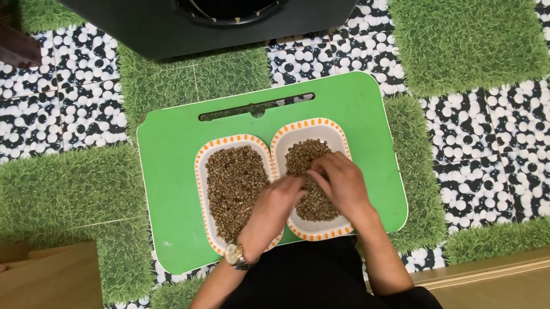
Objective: Manually sorting green coffee beans in trays to remove defects or categorize them.
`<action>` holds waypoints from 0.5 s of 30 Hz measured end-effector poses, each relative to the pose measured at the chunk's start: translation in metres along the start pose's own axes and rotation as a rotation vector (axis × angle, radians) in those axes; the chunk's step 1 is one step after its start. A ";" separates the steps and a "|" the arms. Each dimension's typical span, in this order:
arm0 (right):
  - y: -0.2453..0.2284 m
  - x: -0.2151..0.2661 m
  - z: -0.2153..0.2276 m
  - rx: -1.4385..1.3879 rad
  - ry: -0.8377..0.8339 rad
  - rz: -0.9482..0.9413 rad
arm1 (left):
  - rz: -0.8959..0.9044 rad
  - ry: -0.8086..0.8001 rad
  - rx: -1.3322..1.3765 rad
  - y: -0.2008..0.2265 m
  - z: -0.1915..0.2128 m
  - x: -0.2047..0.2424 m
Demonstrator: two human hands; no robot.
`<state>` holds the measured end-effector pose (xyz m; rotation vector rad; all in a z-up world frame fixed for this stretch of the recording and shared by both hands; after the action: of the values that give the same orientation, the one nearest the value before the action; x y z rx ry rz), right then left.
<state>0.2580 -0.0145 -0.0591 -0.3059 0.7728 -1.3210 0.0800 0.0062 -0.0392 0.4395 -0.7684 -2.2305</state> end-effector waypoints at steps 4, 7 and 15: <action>0.009 0.005 0.001 -0.003 0.003 -0.029 | -0.065 -0.030 -0.088 0.013 0.001 -0.012; 0.010 0.006 -0.002 0.000 -0.025 -0.055 | 0.029 -0.024 -0.087 0.004 0.001 -0.008; 0.005 0.004 -0.014 0.053 -0.059 -0.063 | 0.440 -0.007 -0.191 -0.034 0.051 0.043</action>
<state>0.2533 -0.0140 -0.0736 -0.3279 0.6823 -1.3836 0.0063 0.0141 -0.0255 0.1503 -0.5821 -1.8684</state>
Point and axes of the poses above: each hand's wrist, its own x-axis away from the middle knuckle, its own z-axis out of the back of the hand, y = z × x, the point moved 3 cm from there along -x, towards the middle knuckle, and after that the axes turned 2 degrees about y, right-handed, at the moved point
